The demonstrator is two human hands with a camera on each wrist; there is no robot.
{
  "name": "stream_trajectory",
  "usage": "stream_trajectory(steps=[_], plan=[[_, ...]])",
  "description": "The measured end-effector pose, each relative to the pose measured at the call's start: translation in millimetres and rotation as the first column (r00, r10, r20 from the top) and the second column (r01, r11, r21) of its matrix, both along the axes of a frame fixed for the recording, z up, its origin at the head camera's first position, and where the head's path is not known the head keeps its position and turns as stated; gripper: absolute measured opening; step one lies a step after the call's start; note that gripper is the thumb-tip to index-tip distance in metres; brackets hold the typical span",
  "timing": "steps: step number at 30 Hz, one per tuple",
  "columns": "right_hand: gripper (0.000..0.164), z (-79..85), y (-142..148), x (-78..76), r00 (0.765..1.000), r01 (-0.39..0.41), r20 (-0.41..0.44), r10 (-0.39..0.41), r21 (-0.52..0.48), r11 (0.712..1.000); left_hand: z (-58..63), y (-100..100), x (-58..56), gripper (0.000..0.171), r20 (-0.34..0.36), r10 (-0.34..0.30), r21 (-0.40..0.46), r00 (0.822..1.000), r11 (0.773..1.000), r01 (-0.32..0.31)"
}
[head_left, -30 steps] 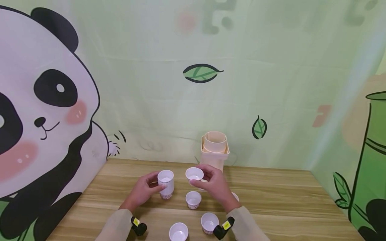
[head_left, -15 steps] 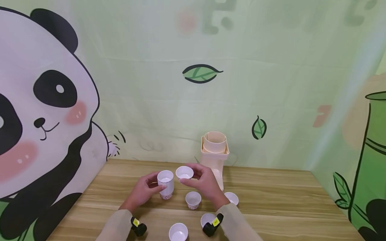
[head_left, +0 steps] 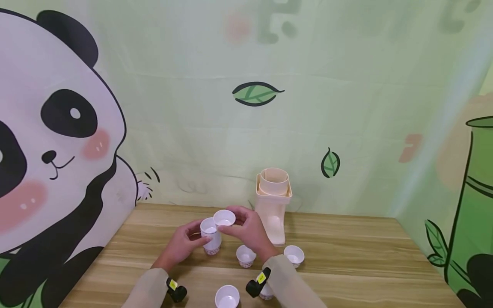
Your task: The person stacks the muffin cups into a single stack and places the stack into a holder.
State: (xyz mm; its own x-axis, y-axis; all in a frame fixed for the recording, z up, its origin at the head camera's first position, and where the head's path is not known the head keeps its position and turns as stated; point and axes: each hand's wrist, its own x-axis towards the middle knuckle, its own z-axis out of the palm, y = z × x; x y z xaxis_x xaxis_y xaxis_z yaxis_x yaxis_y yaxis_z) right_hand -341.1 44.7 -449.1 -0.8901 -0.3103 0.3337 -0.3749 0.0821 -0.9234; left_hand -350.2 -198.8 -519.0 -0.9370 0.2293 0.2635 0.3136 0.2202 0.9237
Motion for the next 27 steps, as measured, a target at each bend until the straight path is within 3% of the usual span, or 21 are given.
stream_trajectory(steps=[14,27], plan=[[0.054,-6.7,-22,-10.1,1.0,0.03,0.002,-0.029,-0.032,0.999,2.3,1,1.9,0.054,-0.003,0.002,0.002,1.0,1.0,-0.002],[0.052,-7.1,-36,-12.0,1.0,0.027,0.005,-0.027,0.003,1.0,1.7,1,1.7,0.056,-0.004,0.001,-0.014,1.0,1.0,-0.001]])
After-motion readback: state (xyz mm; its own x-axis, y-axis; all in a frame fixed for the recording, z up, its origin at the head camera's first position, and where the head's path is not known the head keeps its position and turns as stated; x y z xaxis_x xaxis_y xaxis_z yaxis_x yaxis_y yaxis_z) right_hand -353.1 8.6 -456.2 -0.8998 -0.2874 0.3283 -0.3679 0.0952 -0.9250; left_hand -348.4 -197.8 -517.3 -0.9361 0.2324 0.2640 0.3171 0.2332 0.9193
